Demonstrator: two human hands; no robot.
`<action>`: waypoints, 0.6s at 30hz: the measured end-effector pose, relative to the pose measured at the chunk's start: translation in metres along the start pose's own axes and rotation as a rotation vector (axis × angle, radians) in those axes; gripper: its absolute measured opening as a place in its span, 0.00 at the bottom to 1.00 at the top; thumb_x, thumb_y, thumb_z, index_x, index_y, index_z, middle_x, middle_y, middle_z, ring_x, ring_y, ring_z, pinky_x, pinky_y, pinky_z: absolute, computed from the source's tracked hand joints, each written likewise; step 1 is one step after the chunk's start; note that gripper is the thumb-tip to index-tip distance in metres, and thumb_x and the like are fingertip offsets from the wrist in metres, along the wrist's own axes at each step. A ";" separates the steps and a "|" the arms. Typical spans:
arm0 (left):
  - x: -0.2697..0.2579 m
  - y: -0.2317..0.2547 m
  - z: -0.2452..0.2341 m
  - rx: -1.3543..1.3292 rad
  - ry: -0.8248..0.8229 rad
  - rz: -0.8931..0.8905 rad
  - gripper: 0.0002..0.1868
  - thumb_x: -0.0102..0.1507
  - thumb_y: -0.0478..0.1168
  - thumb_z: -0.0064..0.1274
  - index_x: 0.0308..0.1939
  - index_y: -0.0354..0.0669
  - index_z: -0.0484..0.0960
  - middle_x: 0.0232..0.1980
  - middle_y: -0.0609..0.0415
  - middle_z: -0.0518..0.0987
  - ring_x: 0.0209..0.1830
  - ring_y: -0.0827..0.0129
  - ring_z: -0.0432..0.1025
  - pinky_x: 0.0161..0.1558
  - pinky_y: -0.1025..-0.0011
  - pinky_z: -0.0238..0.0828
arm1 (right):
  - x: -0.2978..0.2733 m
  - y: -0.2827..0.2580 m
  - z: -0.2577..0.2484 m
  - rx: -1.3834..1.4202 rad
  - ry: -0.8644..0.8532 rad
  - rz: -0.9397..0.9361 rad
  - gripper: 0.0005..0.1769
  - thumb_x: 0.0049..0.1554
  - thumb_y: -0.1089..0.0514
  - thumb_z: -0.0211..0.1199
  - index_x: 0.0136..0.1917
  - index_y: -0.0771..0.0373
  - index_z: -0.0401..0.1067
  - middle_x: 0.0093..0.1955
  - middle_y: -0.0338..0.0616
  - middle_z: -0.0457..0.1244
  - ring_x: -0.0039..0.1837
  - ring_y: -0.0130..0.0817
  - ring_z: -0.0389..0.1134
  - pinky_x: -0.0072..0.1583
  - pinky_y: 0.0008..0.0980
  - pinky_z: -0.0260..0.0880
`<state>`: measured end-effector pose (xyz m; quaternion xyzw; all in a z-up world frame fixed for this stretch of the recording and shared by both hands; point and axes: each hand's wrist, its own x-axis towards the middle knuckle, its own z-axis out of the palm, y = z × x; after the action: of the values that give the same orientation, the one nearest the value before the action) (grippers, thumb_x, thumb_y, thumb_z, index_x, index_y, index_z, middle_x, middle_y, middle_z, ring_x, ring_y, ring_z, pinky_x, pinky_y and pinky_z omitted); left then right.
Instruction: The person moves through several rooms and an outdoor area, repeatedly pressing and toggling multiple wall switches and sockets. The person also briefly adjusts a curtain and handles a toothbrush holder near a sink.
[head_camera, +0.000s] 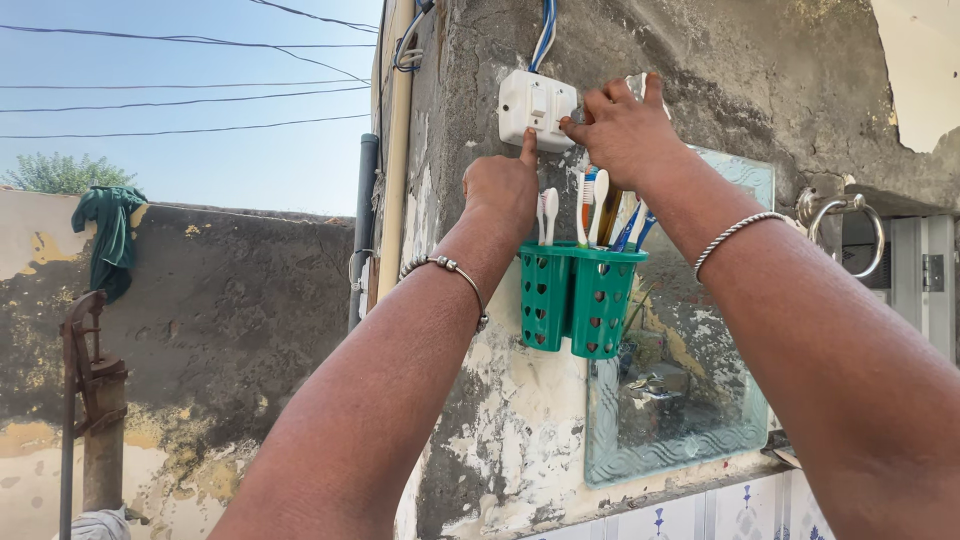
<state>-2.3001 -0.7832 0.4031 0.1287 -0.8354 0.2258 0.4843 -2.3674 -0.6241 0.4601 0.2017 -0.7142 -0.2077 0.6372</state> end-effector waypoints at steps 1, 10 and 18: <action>0.000 0.000 0.000 0.007 -0.007 0.000 0.51 0.62 0.40 0.54 0.82 0.41 0.39 0.50 0.50 0.85 0.43 0.61 0.81 0.33 0.58 0.80 | 0.000 0.000 0.000 0.027 0.006 0.005 0.36 0.57 0.53 0.63 0.77 0.33 0.63 0.67 0.42 0.60 0.78 0.44 0.51 0.76 0.74 0.35; 0.001 0.001 -0.007 -0.015 0.043 0.006 0.50 0.63 0.39 0.53 0.82 0.41 0.40 0.48 0.51 0.85 0.42 0.61 0.82 0.34 0.58 0.80 | 0.003 0.003 0.001 0.055 -0.029 -0.001 0.46 0.49 0.50 0.69 0.77 0.29 0.58 0.76 0.40 0.54 0.83 0.48 0.41 0.73 0.77 0.33; 0.013 0.005 -0.016 -0.013 0.104 -0.013 0.51 0.61 0.43 0.55 0.81 0.43 0.40 0.47 0.50 0.84 0.41 0.63 0.81 0.34 0.60 0.81 | 0.007 0.004 -0.004 0.049 -0.028 -0.002 0.46 0.52 0.55 0.73 0.77 0.25 0.59 0.78 0.40 0.53 0.84 0.50 0.39 0.72 0.82 0.31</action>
<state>-2.2970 -0.7707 0.4194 0.1191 -0.8097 0.2236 0.5293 -2.3644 -0.6248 0.4690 0.2152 -0.7276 -0.1935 0.6220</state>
